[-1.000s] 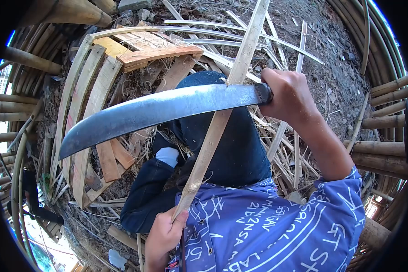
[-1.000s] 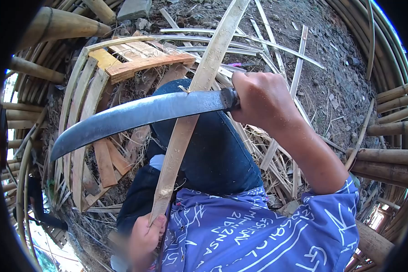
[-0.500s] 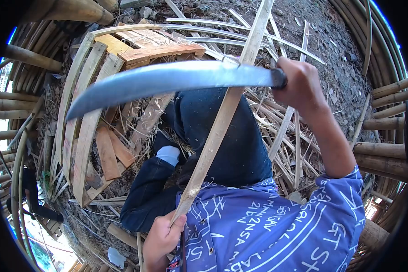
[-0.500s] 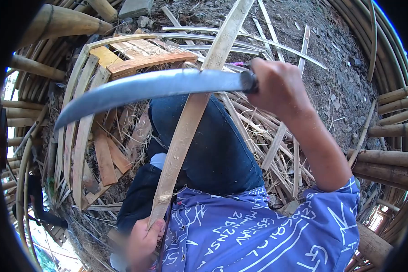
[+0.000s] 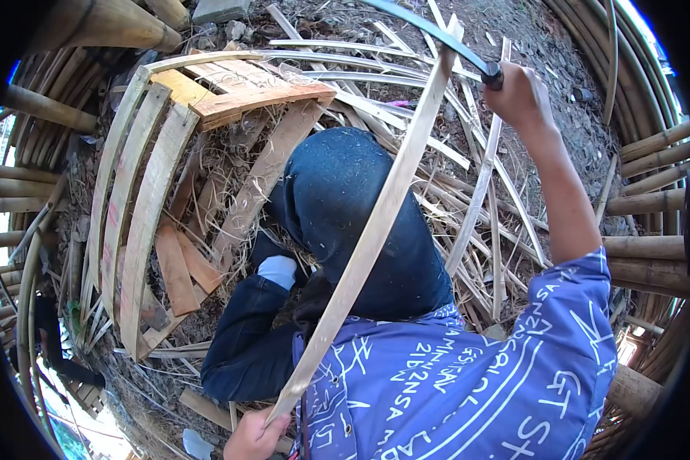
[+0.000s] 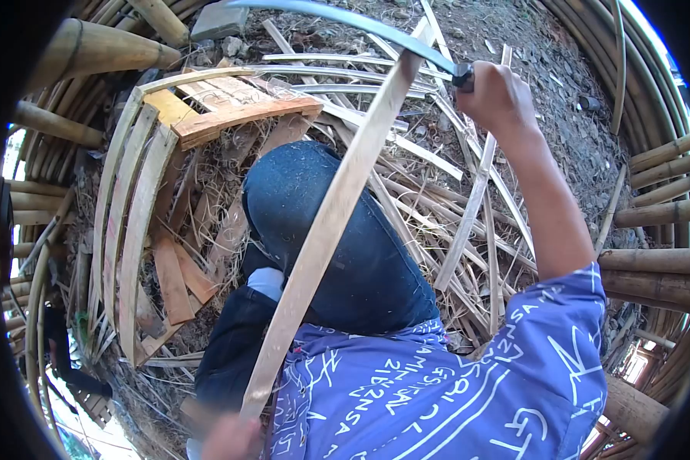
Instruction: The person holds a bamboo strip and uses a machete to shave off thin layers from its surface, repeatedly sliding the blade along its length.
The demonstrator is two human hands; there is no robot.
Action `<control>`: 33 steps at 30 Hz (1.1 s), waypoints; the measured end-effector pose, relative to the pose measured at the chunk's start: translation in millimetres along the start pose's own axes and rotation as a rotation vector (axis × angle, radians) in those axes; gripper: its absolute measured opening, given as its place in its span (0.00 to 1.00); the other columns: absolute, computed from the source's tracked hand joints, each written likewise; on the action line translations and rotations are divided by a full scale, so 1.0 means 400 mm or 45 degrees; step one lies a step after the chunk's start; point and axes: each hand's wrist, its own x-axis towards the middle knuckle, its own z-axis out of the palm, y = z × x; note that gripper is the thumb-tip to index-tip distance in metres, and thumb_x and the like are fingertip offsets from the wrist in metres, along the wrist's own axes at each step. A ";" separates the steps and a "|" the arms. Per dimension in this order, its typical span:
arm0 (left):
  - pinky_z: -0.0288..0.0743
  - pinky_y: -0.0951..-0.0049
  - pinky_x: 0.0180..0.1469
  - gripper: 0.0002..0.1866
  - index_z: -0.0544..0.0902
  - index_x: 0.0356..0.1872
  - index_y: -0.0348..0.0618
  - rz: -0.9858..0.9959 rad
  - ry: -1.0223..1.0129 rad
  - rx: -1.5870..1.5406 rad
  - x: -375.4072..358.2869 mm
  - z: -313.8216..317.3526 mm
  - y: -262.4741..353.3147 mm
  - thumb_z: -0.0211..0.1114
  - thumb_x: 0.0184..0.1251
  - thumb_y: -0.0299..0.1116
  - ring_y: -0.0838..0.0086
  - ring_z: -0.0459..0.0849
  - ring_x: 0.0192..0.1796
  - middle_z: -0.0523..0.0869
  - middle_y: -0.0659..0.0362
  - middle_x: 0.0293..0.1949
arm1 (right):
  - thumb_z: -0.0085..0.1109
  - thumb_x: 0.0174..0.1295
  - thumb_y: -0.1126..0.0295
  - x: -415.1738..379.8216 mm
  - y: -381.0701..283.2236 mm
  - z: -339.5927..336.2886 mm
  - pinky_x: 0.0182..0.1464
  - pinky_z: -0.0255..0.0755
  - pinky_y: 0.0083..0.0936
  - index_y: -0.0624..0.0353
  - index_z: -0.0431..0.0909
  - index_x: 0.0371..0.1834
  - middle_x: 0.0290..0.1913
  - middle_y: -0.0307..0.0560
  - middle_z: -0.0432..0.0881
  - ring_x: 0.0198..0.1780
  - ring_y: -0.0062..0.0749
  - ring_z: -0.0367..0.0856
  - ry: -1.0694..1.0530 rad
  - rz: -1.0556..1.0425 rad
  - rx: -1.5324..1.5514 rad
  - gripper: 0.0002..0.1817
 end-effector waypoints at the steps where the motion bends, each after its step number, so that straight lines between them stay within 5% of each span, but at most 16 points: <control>1: 0.67 0.70 0.29 0.13 0.77 0.34 0.31 0.008 -0.006 -0.002 -0.009 0.000 -0.005 0.54 0.71 0.33 0.76 0.70 0.26 0.74 0.57 0.21 | 0.56 0.57 0.60 0.010 0.025 0.011 0.42 0.77 0.45 0.61 0.82 0.28 0.30 0.60 0.84 0.36 0.55 0.85 0.000 0.022 -0.021 0.15; 8: 0.69 0.69 0.30 0.13 0.77 0.33 0.32 0.097 0.033 0.113 -0.006 -0.005 -0.086 0.52 0.71 0.34 0.73 0.74 0.25 0.74 0.55 0.20 | 0.58 0.54 0.60 -0.009 0.051 0.034 0.41 0.77 0.42 0.59 0.82 0.29 0.29 0.58 0.84 0.36 0.54 0.85 0.035 0.235 0.010 0.13; 11: 0.69 0.69 0.27 0.13 0.78 0.31 0.32 0.243 0.057 -0.012 0.033 -0.009 -0.112 0.55 0.70 0.34 0.69 0.77 0.23 0.75 0.54 0.19 | 0.59 0.54 0.61 -0.065 0.060 0.035 0.38 0.77 0.41 0.59 0.82 0.27 0.28 0.58 0.84 0.34 0.53 0.85 0.063 0.252 0.237 0.12; 12: 0.69 0.73 0.26 0.14 0.78 0.31 0.33 0.136 -0.091 -0.269 0.064 -0.016 -0.150 0.54 0.73 0.33 0.75 0.75 0.23 0.76 0.58 0.19 | 0.60 0.53 0.63 -0.099 0.047 0.033 0.34 0.76 0.40 0.60 0.81 0.24 0.25 0.57 0.83 0.30 0.51 0.84 0.100 0.208 0.392 0.11; 13: 0.68 0.77 0.25 0.15 0.79 0.30 0.33 0.026 -0.239 -0.524 0.089 -0.021 -0.172 0.53 0.75 0.33 0.80 0.73 0.22 0.77 0.61 0.20 | 0.59 0.53 0.65 -0.133 0.046 0.046 0.30 0.75 0.38 0.61 0.80 0.22 0.23 0.55 0.82 0.26 0.46 0.83 0.122 0.162 0.488 0.11; 17: 0.69 0.77 0.24 0.14 0.79 0.30 0.32 0.150 -0.005 -0.492 0.135 -0.002 -0.027 0.52 0.75 0.31 0.80 0.73 0.20 0.76 0.62 0.18 | 0.62 0.49 0.74 -0.272 -0.061 0.013 0.23 0.68 0.28 0.62 0.77 0.21 0.17 0.47 0.78 0.20 0.28 0.77 0.034 0.095 0.867 0.05; 21: 0.66 0.79 0.21 0.15 0.77 0.28 0.34 0.249 0.095 -0.417 0.182 0.010 0.068 0.53 0.75 0.32 0.83 0.71 0.18 0.75 0.63 0.17 | 0.65 0.46 0.73 -0.343 -0.155 -0.023 0.27 0.73 0.35 0.61 0.75 0.22 0.19 0.55 0.78 0.24 0.48 0.81 -0.052 -0.045 0.941 0.08; 28: 0.66 0.79 0.21 0.17 0.72 0.29 0.38 0.347 -0.035 -0.232 0.230 0.012 0.181 0.48 0.78 0.39 0.81 0.70 0.18 0.72 0.62 0.17 | 0.70 0.41 0.66 -0.349 -0.226 -0.106 0.25 0.73 0.38 0.58 0.70 0.26 0.22 0.48 0.79 0.24 0.45 0.81 -0.158 -0.618 0.595 0.16; 33: 0.65 0.79 0.20 0.18 0.72 0.29 0.39 0.427 -0.086 -0.287 0.265 0.028 0.221 0.48 0.78 0.40 0.83 0.70 0.16 0.72 0.64 0.16 | 0.71 0.43 0.64 -0.350 -0.249 -0.104 0.26 0.74 0.37 0.59 0.71 0.26 0.22 0.49 0.79 0.24 0.44 0.82 -0.291 -0.686 0.488 0.17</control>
